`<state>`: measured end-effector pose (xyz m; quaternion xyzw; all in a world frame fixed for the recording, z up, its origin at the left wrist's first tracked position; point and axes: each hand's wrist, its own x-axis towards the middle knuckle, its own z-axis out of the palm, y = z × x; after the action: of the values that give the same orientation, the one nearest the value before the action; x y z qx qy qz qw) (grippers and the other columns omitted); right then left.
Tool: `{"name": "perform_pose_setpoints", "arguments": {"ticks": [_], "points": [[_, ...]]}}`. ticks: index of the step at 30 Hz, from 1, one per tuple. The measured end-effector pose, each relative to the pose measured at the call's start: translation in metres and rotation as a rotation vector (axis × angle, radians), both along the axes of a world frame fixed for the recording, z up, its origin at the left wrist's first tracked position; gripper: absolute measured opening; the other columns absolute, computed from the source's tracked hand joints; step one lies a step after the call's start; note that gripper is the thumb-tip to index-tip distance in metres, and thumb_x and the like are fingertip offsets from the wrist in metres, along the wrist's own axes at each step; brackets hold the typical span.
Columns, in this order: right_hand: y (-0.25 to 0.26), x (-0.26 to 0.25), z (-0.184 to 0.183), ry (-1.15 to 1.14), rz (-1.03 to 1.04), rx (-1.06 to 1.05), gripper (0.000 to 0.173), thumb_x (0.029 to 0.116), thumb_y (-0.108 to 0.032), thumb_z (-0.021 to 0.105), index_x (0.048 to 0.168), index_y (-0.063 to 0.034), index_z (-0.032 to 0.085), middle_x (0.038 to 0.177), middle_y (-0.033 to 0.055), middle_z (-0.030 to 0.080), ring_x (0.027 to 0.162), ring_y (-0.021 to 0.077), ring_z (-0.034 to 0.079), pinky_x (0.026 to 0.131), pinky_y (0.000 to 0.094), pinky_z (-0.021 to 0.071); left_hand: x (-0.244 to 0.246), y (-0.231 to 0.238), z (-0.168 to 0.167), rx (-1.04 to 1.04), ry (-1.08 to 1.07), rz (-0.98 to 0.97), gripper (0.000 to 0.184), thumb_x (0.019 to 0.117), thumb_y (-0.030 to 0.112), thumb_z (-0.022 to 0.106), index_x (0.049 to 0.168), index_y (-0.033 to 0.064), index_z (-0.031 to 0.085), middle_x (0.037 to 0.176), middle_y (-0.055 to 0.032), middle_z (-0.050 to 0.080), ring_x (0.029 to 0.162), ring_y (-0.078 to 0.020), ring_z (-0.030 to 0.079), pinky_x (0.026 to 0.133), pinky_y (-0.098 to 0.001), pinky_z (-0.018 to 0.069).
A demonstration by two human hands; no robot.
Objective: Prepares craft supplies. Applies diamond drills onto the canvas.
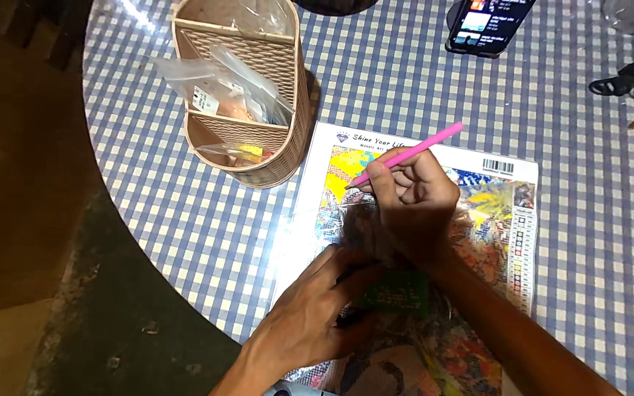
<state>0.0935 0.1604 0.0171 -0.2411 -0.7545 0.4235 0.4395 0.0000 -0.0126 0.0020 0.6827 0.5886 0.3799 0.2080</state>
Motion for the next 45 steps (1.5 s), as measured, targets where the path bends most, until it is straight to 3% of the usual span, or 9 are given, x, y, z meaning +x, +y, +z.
{"name": "perform_pose_setpoints", "arguments": {"ticks": [5, 8, 11, 15, 19, 22, 30, 36, 45], "points": [[0.006, 0.007, 0.011, 0.100, 0.045, -0.245, 0.009, 0.1041, -0.009, 0.060, 0.111, -0.0047, 0.056, 0.093, 0.0024, 0.072, 0.078, 0.0132, 0.076, 0.070, 0.0286, 0.0671, 0.000, 0.000, -0.001, 0.003, 0.000, 0.008, 0.045, 0.0913, 0.035, 0.072, 0.130, 0.0126, 0.068, 0.122, -0.0084, 0.064, 0.116, -0.0137, 0.057, 0.098, -0.0232, 0.0470], [0.018, 0.002, 0.016, 0.279, 0.015, -0.338, 0.003, 0.1044, -0.001, 0.055, 0.106, 0.0008, 0.056, 0.089, 0.0101, 0.074, 0.077, 0.0231, 0.078, 0.070, 0.0384, 0.0691, -0.001, 0.000, -0.002, 0.023, -0.011, -0.006, 0.046, 0.0919, 0.035, 0.072, 0.131, 0.0118, 0.068, 0.123, -0.0093, 0.064, 0.116, -0.0148, 0.058, 0.098, -0.0243, 0.0483], [0.022, 0.012, 0.032, 0.319, 0.028, -0.403, 0.005, 0.1062, -0.005, 0.053, 0.106, -0.0014, 0.056, 0.090, 0.0097, 0.074, 0.077, 0.0238, 0.077, 0.071, 0.0402, 0.0689, -0.001, 0.001, -0.002, 0.029, -0.021, -0.015, 0.046, 0.0917, 0.035, 0.073, 0.130, 0.0101, 0.068, 0.123, -0.0101, 0.064, 0.114, -0.0146, 0.058, 0.097, -0.0240, 0.0485], [0.002, 0.049, 0.047, 0.127, 0.017, -0.261, 0.007, 0.1063, -0.011, 0.056, 0.111, -0.0055, 0.056, 0.092, 0.0032, 0.072, 0.078, 0.0171, 0.076, 0.069, 0.0333, 0.0681, 0.001, 0.001, -0.002, 0.013, -0.019, -0.001, 0.045, 0.0910, 0.035, 0.073, 0.128, 0.0103, 0.069, 0.123, -0.0085, 0.065, 0.114, -0.0128, 0.058, 0.096, -0.0228, 0.0485], [-0.022, 0.092, 0.023, -0.040, -0.021, -0.070, 0.010, 0.1023, -0.016, 0.063, 0.106, -0.0070, 0.060, 0.090, -0.0035, 0.071, 0.075, 0.0045, 0.070, 0.065, 0.0231, 0.0618, 0.001, 0.001, -0.001, -0.011, -0.019, 0.017, 0.044, 0.0906, 0.037, 0.073, 0.127, 0.0121, 0.071, 0.122, -0.0051, 0.065, 0.112, -0.0093, 0.058, 0.094, -0.0211, 0.0489], [-0.038, 0.113, 0.006, -0.027, 0.011, -0.082, 0.010, 0.1016, -0.014, 0.064, 0.109, -0.0069, 0.062, 0.095, -0.0007, 0.072, 0.082, 0.0083, 0.073, 0.071, 0.0266, 0.0658, 0.000, 0.000, 0.000, -0.029, -0.023, 0.012, 0.046, 0.0913, 0.038, 0.073, 0.130, 0.0128, 0.070, 0.123, -0.0048, 0.065, 0.110, -0.0083, 0.058, 0.091, -0.0212, 0.0502], [-0.052, 0.124, -0.007, -0.082, 0.073, 0.051, 0.017, 0.1042, -0.018, 0.061, 0.104, -0.0018, 0.064, 0.091, 0.0030, 0.072, 0.080, 0.0012, 0.069, 0.071, 0.0170, 0.0596, -0.001, -0.002, -0.001, -0.047, -0.015, 0.031, 0.048, 0.0894, 0.039, 0.075, 0.130, 0.0136, 0.071, 0.123, -0.0040, 0.065, 0.111, -0.0089, 0.059, 0.091, -0.0233, 0.0516], [-0.057, 0.121, -0.005, -0.118, 0.105, 0.182, 0.018, 0.1039, -0.017, 0.062, 0.102, -0.0005, 0.067, 0.092, 0.0066, 0.073, 0.085, 0.0028, 0.069, 0.078, 0.0156, 0.0567, -0.001, -0.002, 0.000, -0.051, -0.004, 0.039, 0.048, 0.0889, 0.039, 0.075, 0.130, 0.0144, 0.071, 0.122, -0.0034, 0.065, 0.109, -0.0076, 0.059, 0.090, -0.0219, 0.0508], [-0.060, 0.114, -0.007, -0.167, 0.129, 0.289, 0.019, 0.1043, -0.018, 0.062, 0.101, -0.0006, 0.069, 0.091, 0.0076, 0.073, 0.082, 0.0045, 0.068, 0.074, 0.0148, 0.0544, -0.001, -0.003, -0.001, -0.056, -0.006, 0.043, 0.047, 0.0893, 0.040, 0.074, 0.130, 0.0150, 0.071, 0.123, -0.0032, 0.064, 0.111, -0.0083, 0.059, 0.093, -0.0233, 0.0506]]}}
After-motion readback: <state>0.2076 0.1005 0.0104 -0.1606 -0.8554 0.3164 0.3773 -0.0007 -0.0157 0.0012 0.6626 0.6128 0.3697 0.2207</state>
